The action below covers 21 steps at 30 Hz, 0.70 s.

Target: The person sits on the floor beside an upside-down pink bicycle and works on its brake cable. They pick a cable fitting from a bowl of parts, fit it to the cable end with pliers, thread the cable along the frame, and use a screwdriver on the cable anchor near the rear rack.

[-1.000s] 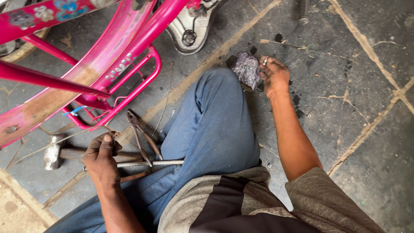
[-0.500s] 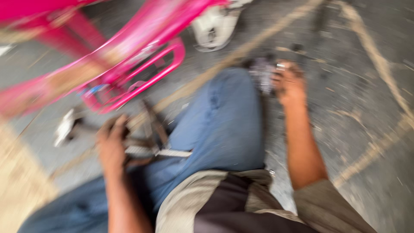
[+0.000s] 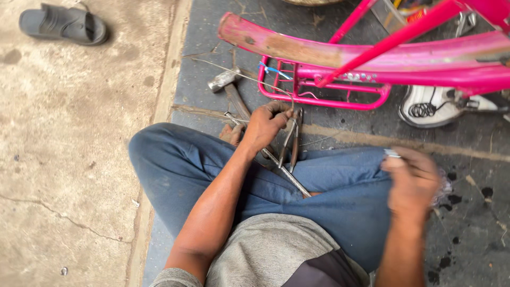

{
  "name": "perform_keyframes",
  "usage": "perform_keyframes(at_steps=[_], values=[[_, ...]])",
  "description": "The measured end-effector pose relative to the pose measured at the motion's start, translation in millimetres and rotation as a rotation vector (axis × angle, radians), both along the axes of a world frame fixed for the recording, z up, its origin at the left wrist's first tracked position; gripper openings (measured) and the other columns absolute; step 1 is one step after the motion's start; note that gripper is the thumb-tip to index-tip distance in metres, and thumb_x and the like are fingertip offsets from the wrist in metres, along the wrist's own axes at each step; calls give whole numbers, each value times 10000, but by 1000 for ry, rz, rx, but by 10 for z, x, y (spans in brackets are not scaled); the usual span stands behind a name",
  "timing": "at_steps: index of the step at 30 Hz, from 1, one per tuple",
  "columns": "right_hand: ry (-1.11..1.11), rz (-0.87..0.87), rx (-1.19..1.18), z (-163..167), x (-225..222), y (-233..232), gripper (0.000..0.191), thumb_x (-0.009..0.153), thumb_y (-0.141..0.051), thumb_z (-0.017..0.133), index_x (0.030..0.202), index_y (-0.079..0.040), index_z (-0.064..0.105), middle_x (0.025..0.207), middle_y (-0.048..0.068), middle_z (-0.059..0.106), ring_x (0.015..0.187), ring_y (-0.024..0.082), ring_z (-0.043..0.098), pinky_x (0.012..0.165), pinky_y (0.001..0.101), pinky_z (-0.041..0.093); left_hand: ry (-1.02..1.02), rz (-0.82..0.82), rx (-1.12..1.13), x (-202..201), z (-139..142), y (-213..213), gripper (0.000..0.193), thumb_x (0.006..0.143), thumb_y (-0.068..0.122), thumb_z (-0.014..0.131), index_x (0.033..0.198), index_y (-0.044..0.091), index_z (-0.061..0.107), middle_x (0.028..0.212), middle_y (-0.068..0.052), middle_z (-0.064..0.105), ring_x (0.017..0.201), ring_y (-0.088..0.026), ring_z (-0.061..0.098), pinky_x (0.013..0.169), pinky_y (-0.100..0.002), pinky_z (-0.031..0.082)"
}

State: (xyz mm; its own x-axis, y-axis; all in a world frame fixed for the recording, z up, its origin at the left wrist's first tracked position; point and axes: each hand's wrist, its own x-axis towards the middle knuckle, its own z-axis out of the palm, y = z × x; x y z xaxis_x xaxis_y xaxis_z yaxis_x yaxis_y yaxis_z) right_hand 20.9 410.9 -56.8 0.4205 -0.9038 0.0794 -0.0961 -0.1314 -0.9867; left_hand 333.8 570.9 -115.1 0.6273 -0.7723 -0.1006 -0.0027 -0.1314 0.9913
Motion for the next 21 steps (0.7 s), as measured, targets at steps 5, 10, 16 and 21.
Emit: perform_keyframes(at_steps=[5,10,16,21], values=[[-22,272,73,-58,876,321,190,948,65,655,1129,16,683,980,71,701,869,124,675,824,249,553,-115,-38,112,-17,-36,64,278,919,237,660,1058,17,757,850,-149,767,775,-218,738,736,-363,572],[-33,416,284,-195,1223,400,172,949,25,672,1118,8,698,927,63,713,837,115,673,797,254,559,-454,-205,386,-93,-43,105,313,928,311,635,1074,55,740,960,-222,742,939,-407,706,865,-508,525],[-9,477,237,-284,1496,351,157,972,23,681,1127,34,707,943,82,710,842,126,676,796,261,555,-601,-62,253,-76,129,93,367,876,306,674,1113,29,706,1042,-213,731,963,-398,696,847,-526,502],[-160,413,325,-460,1727,462,161,953,36,667,1113,27,665,995,118,741,821,152,697,778,281,585,-17,-136,-131,4,206,96,286,910,185,627,1124,9,700,990,-123,756,944,-218,734,864,-354,570]])
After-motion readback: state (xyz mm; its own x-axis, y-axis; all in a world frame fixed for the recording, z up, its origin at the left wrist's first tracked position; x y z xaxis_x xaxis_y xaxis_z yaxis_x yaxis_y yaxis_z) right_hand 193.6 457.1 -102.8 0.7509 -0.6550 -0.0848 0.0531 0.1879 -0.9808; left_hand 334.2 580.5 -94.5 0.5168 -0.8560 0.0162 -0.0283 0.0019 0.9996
